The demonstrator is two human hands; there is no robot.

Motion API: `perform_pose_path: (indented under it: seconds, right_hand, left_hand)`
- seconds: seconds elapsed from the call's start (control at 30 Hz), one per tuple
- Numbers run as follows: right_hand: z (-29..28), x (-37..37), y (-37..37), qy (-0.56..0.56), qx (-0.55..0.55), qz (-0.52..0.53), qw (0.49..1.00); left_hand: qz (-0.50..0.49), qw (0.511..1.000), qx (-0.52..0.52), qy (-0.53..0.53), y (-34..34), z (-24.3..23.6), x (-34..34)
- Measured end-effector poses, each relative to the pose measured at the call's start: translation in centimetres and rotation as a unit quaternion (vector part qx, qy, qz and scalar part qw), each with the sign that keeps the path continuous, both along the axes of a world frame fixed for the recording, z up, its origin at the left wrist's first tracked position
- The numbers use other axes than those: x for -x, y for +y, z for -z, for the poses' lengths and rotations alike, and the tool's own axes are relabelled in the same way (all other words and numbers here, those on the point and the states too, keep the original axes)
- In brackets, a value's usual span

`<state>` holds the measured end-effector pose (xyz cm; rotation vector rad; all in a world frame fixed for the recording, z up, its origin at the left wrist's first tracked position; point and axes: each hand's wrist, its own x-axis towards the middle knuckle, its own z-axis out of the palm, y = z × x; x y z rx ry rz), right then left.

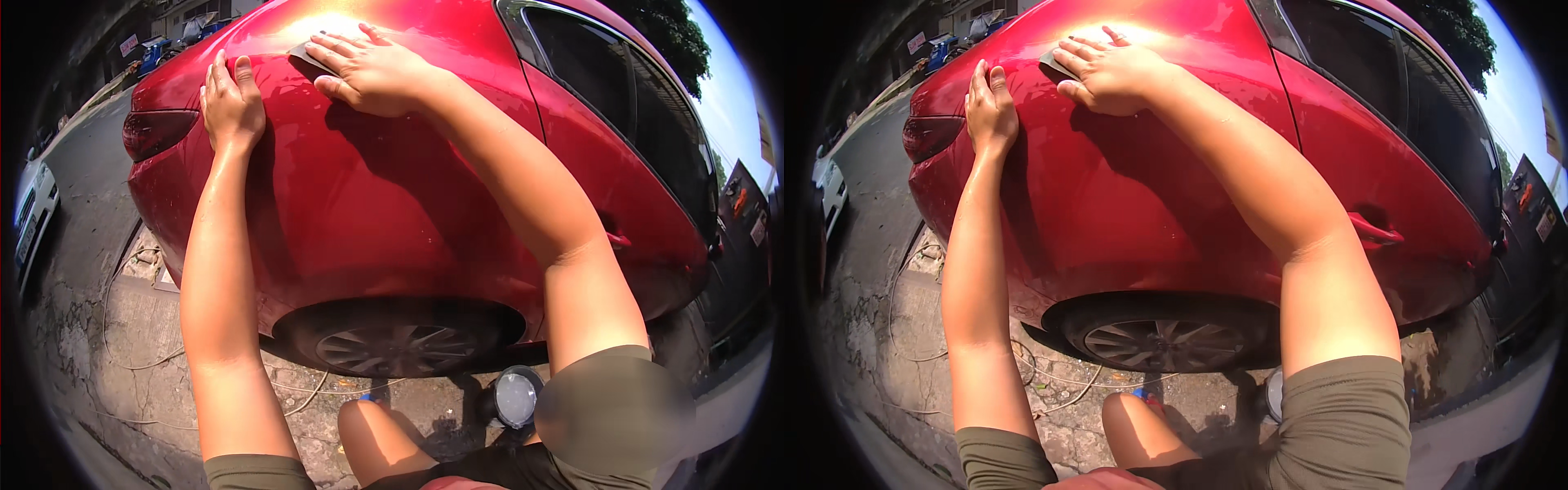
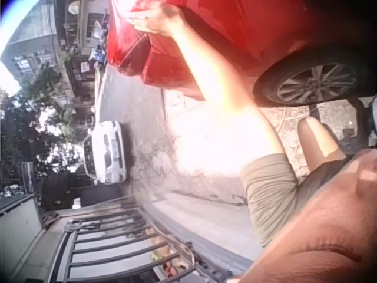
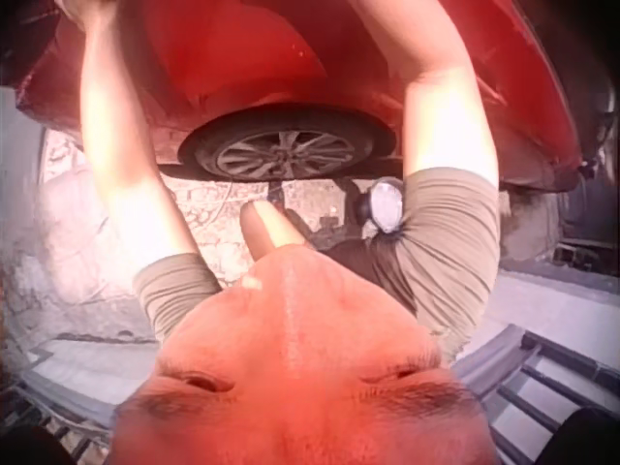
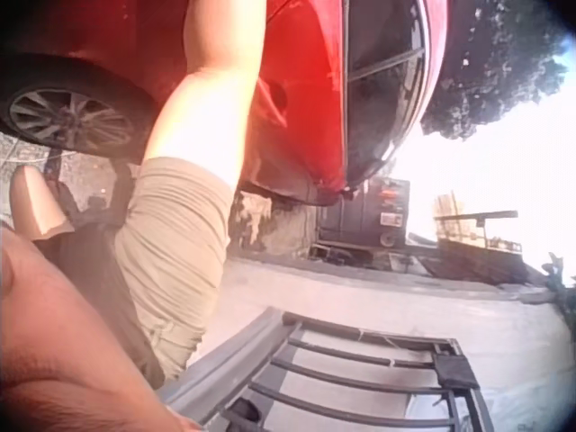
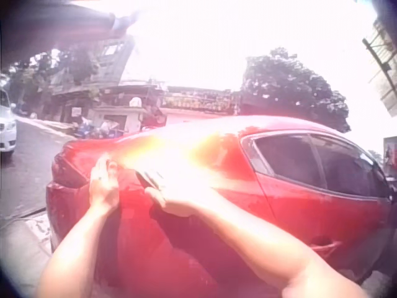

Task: The person sands the rear panel and door of a red car using a piece of sandpaper, frequently dipping it into a bucket of water.

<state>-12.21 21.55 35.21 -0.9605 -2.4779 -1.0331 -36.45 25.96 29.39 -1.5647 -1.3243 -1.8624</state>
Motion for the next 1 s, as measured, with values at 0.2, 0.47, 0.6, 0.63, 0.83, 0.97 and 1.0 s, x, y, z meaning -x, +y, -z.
perform_pose_path:
  seconds: [0.2,0.47,0.6,0.63,0.83,0.97,1.0]
  right_hand:
    - [13.7,-18.5,-13.5,0.129,-0.057,0.159,0.977]
    - [15.4,-17.6,-13.8,0.19,-0.059,0.178,0.964]
    - [10.8,-17.5,-11.4,0.19,-0.091,0.2,0.957]
    - [7.7,-17.2,-9.7,0.192,-0.105,0.226,0.949]
    - [18.7,-19.7,-16.0,0.131,-0.058,0.147,0.979]
    - [9.2,-17.2,-10.1,0.164,-0.125,0.167,0.964]
    - [8.6,-16.5,-9.8,0.134,-0.135,0.192,0.963]
  left_hand:
    - [-0.101,0.983,0.018,0.153,-0.2,-0.3,-1.2]
    - [-0.027,0.93,-0.021,0.366,-5.2,-0.3,-11.1]
    - [-0.017,0.937,-0.013,0.348,-5.7,-0.2,-11.7]
    - [-0.005,0.942,-0.02,0.334,-5.4,0.0,-11.8]
    - [-0.083,0.963,-0.021,0.256,-4.9,0.6,-11.6]
    - [-0.042,0.96,-0.019,0.276,-4.2,1.4,-11.5]
    - [-0.035,0.956,-0.027,0.29,-4.2,1.6,-10.7]
